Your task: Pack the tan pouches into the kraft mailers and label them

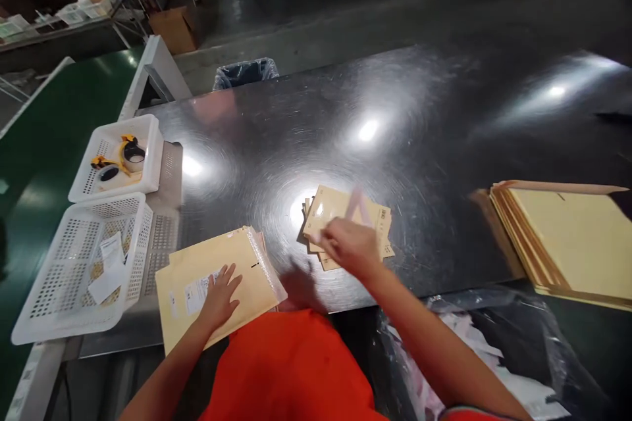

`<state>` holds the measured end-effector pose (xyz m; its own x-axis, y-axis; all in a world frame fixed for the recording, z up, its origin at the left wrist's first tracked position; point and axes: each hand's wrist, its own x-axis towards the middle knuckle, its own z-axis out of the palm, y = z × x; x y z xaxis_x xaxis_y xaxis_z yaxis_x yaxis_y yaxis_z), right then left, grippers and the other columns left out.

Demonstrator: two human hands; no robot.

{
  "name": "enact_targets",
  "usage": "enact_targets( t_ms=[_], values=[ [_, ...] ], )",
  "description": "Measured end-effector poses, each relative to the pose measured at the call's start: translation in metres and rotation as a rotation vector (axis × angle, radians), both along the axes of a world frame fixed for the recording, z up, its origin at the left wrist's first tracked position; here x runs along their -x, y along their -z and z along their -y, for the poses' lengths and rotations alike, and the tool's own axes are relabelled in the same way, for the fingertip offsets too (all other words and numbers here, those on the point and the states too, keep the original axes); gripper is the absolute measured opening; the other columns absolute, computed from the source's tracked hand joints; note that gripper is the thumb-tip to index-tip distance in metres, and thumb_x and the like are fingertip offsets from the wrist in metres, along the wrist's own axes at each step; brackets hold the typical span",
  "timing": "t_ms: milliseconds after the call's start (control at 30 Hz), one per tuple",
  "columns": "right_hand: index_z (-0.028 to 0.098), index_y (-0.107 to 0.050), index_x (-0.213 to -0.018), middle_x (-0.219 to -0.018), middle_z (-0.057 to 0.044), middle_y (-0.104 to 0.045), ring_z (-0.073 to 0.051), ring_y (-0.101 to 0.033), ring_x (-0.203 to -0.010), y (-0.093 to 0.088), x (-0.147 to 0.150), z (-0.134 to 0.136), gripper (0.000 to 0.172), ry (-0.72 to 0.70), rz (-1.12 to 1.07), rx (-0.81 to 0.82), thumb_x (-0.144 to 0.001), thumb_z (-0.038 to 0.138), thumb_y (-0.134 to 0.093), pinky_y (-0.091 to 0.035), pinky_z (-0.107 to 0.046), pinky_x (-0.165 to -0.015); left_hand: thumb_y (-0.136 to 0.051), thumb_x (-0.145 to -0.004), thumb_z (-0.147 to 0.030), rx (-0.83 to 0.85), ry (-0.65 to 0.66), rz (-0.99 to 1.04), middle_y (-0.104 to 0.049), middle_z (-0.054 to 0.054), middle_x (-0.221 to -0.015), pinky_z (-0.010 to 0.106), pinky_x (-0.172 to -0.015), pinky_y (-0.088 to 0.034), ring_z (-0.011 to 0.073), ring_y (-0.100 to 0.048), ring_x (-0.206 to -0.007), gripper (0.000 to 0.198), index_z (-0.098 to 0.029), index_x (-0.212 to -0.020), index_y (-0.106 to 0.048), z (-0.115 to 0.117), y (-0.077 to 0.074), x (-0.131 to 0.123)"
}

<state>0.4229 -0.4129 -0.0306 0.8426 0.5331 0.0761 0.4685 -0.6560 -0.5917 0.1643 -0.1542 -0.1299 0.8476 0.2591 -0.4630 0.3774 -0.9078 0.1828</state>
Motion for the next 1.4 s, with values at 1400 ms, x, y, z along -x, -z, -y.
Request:
enact_targets(
  t_ms=[1400],
  values=[
    [0.024,-0.057,-0.118,-0.09,-0.006,-0.071,-0.021,-0.065,-0.082,0.073,0.043,-0.019,0.038,-0.101,-0.186,0.253,-0.097,0.033,-0.027,-0.046,-0.03,-0.072,-0.053,-0.086,-0.047,0.082,-0.847,0.277,-0.071,0.008,-0.086,0.048,-0.072,-0.057,0.0297,-0.069,-0.085,0.047,-0.019,-0.123,-0.057,-0.044,-0.035,0.077]
  ],
)
